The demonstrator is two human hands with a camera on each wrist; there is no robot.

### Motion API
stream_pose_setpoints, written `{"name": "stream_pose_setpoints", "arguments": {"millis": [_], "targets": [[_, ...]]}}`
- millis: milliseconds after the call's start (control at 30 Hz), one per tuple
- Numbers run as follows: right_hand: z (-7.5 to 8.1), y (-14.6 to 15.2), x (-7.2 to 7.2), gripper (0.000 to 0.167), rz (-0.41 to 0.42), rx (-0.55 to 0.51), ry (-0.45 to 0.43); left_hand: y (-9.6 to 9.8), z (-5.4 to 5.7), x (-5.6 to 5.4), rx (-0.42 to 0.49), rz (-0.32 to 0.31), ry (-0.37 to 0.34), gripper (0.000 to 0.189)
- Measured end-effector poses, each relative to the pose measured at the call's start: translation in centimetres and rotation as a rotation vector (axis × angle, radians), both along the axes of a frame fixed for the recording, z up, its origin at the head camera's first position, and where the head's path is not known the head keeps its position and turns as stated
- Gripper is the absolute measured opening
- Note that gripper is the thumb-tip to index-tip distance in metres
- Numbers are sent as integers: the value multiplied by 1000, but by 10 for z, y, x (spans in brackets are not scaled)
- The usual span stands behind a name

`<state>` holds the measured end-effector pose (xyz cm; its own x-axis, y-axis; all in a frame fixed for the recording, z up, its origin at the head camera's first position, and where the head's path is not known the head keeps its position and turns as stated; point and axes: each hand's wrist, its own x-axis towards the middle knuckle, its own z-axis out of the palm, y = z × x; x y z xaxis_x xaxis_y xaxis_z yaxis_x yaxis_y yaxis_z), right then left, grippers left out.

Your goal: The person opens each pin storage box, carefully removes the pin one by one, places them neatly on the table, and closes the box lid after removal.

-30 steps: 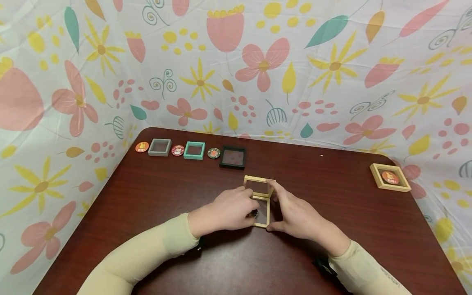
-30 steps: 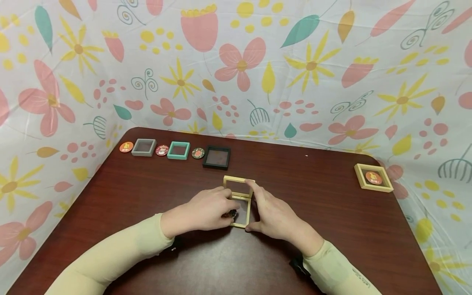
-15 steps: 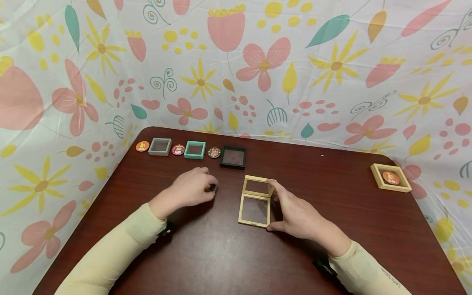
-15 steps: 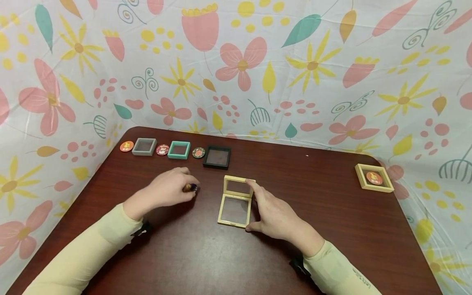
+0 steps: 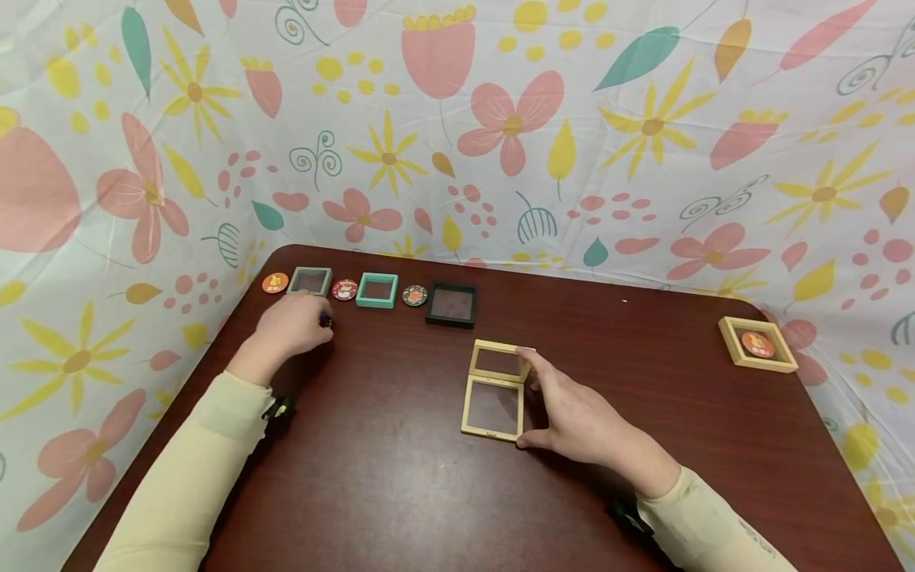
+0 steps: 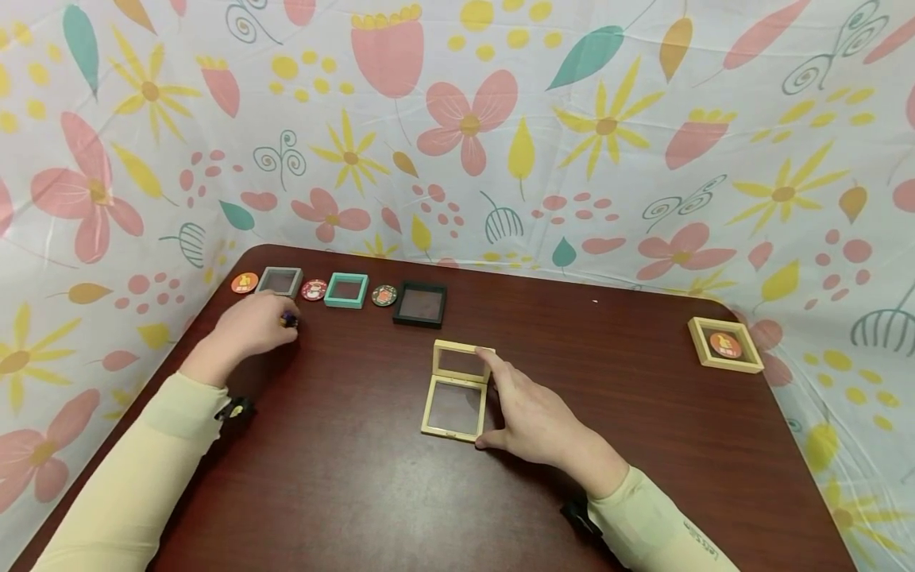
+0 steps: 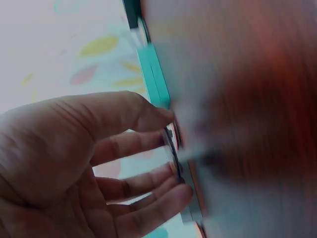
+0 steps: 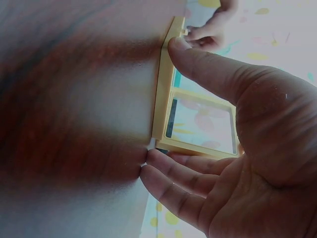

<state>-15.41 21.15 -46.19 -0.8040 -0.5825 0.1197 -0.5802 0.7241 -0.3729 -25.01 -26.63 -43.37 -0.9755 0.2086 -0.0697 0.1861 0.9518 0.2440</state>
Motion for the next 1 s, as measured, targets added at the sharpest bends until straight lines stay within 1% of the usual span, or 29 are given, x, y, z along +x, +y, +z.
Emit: {"name": "stream_pose_setpoints", "arguments": {"millis": [100,167,267,333,467,500,600,700,800,1000], "targets": [[1,0,1,135,0,-2,0,-18,1,-4,0,51,-28,34],[1,0,1,135,0,-1,-2,-29,3,-5,1,74,-47,35],[1,0,1,135,2,-4,-4,-44,4,-5,0,102,-51,34],[1,-1,1,135,1,-4,-5,-53,6,-5,3,114,-53,29],[1,-1,1,135,-4,-5,-10,-67,8,-5,14,139,-75,11],[2,-1,1,135,-6,-6,-10,-70,7,-6,14,143,-83,13],[2,0,1,136,-10,-1,-9,-76,7,-6,19,154,-103,28],[1,0,1,136,-13,2,-5,-80,6,-7,24,158,-115,35],[1,0,1,137,-13,-1,0,-82,7,-6,23,161,-123,35],[1,1,2,135,-7,-2,1,-85,9,-6,-11,166,-128,30]]}}
